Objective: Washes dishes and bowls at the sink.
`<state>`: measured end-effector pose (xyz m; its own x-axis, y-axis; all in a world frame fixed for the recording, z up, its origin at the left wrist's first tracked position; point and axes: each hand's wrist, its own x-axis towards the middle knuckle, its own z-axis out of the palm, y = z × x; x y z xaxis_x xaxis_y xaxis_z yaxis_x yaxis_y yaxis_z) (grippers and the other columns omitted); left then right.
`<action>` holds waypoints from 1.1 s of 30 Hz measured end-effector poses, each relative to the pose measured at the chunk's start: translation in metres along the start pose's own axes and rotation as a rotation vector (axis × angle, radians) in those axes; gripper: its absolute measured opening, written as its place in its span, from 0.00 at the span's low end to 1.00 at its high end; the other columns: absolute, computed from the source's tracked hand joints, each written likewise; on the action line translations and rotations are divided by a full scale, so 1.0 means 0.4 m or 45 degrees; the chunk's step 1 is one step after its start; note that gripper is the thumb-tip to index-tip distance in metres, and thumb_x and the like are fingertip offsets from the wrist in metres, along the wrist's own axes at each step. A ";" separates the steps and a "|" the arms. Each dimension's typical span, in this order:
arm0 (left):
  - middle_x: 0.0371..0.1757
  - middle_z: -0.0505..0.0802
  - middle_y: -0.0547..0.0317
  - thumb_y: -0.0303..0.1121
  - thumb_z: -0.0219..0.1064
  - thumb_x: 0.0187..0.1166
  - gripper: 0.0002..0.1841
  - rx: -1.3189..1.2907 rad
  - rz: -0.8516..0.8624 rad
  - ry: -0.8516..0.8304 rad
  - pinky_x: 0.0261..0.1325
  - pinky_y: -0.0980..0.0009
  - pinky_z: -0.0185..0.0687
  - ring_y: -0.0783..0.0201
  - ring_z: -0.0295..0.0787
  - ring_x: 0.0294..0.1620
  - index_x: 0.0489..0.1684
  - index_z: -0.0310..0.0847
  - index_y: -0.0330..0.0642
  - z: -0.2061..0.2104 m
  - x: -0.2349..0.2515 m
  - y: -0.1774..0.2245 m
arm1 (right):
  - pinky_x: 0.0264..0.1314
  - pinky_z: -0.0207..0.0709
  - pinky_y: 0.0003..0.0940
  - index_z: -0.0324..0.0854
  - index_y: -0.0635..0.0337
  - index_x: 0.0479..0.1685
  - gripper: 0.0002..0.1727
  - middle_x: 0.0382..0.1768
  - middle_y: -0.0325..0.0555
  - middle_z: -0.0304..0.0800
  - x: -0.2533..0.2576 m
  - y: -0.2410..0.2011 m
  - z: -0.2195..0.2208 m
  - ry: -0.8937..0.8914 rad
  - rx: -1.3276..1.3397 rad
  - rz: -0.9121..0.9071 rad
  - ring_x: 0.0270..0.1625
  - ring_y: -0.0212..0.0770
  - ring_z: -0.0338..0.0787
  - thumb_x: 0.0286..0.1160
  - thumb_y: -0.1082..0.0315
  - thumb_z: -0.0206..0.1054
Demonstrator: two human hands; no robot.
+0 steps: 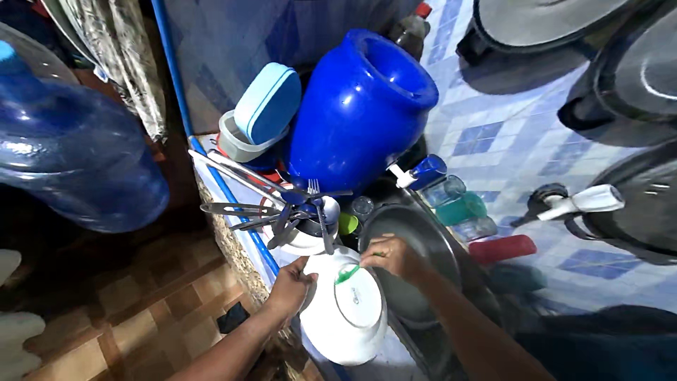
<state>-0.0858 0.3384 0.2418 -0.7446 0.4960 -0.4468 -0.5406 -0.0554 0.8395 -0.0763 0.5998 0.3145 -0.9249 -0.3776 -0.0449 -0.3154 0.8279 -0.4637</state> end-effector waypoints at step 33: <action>0.54 0.92 0.49 0.19 0.57 0.86 0.22 -0.036 0.019 0.107 0.44 0.69 0.89 0.65 0.92 0.41 0.79 0.71 0.35 0.007 0.008 -0.003 | 0.62 0.74 0.63 0.90 0.68 0.32 0.21 0.34 0.57 0.92 -0.030 -0.011 0.031 0.004 0.044 0.363 0.44 0.56 0.90 0.74 0.54 0.76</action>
<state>-0.0865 0.3426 0.2404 -0.7823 0.4204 -0.4597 -0.5391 -0.0872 0.8377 -0.0611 0.5955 0.3062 -0.9758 -0.1304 -0.1753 -0.0353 0.8859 -0.4626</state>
